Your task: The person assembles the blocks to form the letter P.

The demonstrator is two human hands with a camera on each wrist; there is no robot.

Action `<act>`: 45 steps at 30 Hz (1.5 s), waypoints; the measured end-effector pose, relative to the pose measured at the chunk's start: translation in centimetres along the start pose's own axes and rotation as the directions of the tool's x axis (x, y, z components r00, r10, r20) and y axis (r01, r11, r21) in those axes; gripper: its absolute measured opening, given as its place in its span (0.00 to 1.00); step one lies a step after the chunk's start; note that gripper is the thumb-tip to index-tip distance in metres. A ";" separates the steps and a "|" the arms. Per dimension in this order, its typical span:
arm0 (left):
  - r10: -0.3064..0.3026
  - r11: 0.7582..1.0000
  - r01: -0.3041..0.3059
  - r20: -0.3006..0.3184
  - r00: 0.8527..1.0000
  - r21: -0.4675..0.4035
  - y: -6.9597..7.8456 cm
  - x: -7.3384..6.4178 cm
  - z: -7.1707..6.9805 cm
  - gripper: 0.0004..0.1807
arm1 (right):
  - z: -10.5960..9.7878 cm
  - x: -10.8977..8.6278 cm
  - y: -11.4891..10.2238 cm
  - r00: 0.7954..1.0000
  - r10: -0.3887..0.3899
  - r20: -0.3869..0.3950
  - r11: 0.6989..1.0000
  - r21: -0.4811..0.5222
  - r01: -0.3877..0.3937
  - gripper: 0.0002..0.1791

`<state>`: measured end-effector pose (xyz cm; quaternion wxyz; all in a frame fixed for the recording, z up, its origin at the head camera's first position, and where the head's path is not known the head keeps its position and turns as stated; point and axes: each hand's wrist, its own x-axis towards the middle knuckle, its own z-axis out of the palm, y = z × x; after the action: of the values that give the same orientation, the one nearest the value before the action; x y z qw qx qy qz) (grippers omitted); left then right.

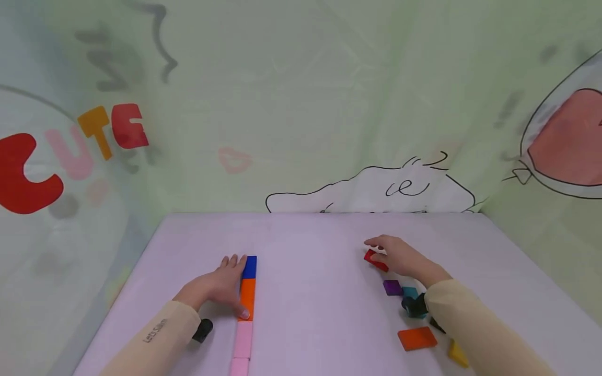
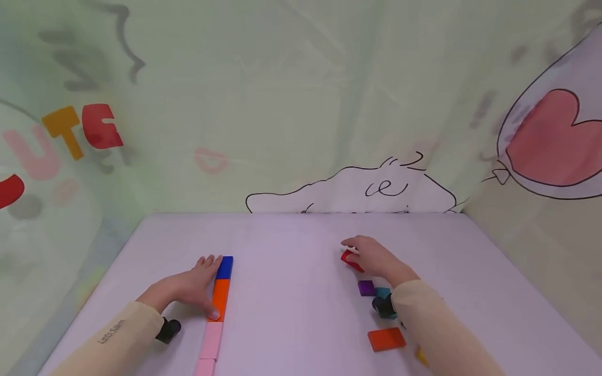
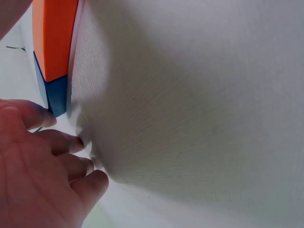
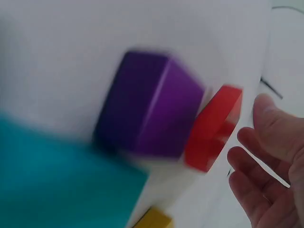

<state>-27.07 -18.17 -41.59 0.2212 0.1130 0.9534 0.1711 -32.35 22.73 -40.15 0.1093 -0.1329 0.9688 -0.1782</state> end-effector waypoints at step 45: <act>-0.006 1.000 0.006 0.023 1.000 -0.014 0.0 -0.1 -0.4 0.69 | 1.1 2.0 -1.8 0.991 0.011 0.136 0.998 0.060 -0.019 0.34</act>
<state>-27.14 -18.32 -41.22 0.2336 0.1106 0.9498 0.1760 -33.58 20.13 -40.77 0.1800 -0.1341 0.9543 -0.1973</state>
